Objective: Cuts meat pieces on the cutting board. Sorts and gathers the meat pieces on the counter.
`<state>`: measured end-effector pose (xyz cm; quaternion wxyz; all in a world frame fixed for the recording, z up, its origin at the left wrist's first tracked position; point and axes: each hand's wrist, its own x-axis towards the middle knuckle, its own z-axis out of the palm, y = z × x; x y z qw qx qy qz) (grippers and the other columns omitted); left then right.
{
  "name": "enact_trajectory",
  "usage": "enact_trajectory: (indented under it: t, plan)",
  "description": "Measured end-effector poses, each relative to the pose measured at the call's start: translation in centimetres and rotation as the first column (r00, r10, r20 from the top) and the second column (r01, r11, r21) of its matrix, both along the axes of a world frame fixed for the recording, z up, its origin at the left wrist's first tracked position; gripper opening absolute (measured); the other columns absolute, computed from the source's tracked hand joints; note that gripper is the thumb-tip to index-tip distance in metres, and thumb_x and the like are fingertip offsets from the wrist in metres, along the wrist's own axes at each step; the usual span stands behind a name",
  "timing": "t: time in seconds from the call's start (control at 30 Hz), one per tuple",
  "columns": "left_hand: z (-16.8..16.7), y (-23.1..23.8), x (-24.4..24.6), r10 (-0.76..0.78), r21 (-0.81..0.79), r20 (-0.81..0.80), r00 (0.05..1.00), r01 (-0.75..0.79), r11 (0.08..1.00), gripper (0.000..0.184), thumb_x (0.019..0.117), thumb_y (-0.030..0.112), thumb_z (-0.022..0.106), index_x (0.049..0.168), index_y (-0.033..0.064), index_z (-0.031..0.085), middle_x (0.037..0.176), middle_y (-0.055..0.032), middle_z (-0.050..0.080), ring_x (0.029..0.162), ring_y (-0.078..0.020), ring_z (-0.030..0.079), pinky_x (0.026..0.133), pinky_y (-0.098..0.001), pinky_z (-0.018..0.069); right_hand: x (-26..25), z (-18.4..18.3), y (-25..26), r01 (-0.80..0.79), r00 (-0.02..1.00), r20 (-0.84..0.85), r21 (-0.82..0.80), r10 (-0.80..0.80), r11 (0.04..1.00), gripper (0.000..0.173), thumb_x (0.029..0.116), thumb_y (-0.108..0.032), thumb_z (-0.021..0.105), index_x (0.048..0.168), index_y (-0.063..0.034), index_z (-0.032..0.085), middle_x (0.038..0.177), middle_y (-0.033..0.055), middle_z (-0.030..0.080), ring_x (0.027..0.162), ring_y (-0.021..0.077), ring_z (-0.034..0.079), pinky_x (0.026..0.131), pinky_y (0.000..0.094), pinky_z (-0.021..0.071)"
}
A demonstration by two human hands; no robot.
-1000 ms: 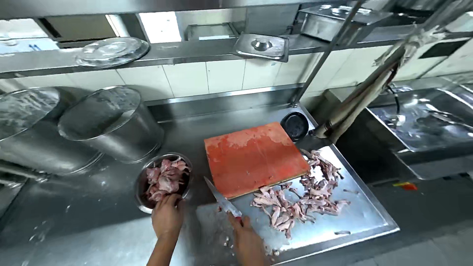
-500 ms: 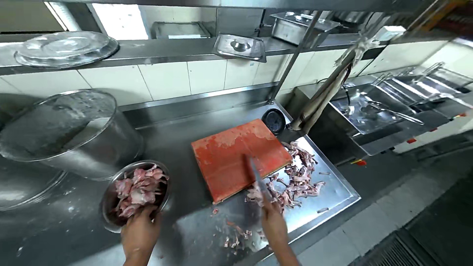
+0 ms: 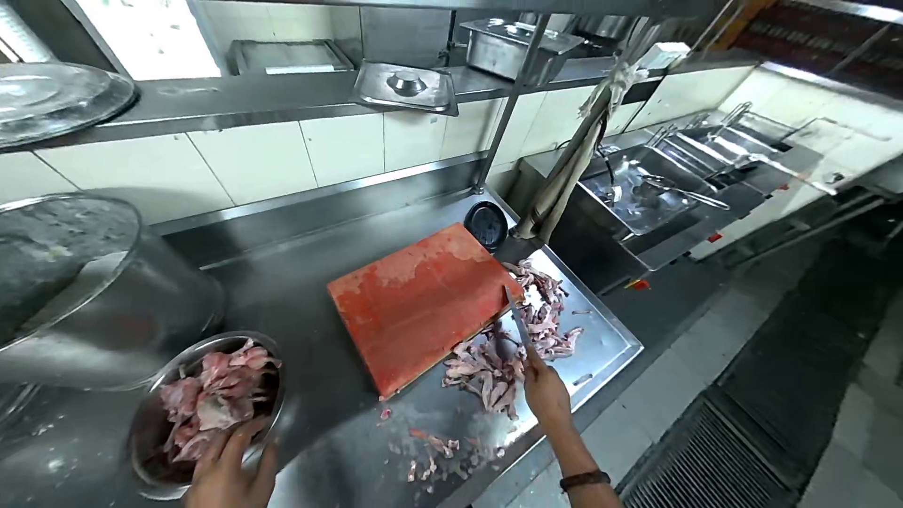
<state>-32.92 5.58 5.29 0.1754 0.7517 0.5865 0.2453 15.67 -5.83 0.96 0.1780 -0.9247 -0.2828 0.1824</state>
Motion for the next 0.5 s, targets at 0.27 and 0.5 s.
enact_trajectory:
  t: [0.27, 0.5]
  plan:
    - [-0.2, -1.8, 2.1, -0.091, -0.140, 0.073, 0.993, 0.100, 0.985, 0.033, 0.0926, 0.018, 0.072, 0.118, -0.0024, 0.070, 0.125, -0.0291, 0.064, 0.111, -0.0398, 0.067, 0.091, -0.0518, 0.0585, -5.5, 1.9, 0.9, 0.816, 0.343, -0.938, 0.322, 0.047, 0.480, 0.050, 0.1137, -0.044, 0.021, 0.105, -0.0070, 0.053, 0.060, 0.0018, 0.053, 0.041, 0.0113, 0.050, 0.037, 0.0261, 0.0458]
    - [-0.2, -2.9, 2.9, -0.133, -0.157, 0.131, 0.982, 0.153, 0.976, 0.030, 0.0933, 0.017, 0.071, 0.116, -0.0030, 0.070, 0.123, -0.0298, 0.063, 0.102, -0.0362, 0.069, 0.086, -0.0484, 0.0604, -3.0, 0.4, -2.0, 0.860, -0.229, -0.590, 0.249, 0.774, 0.445, 0.048, 0.1052, -0.055, 0.044, 0.103, -0.0124, 0.065, 0.066, -0.0036, 0.060, 0.044, 0.0055, 0.056, 0.041, 0.0194, 0.0497]
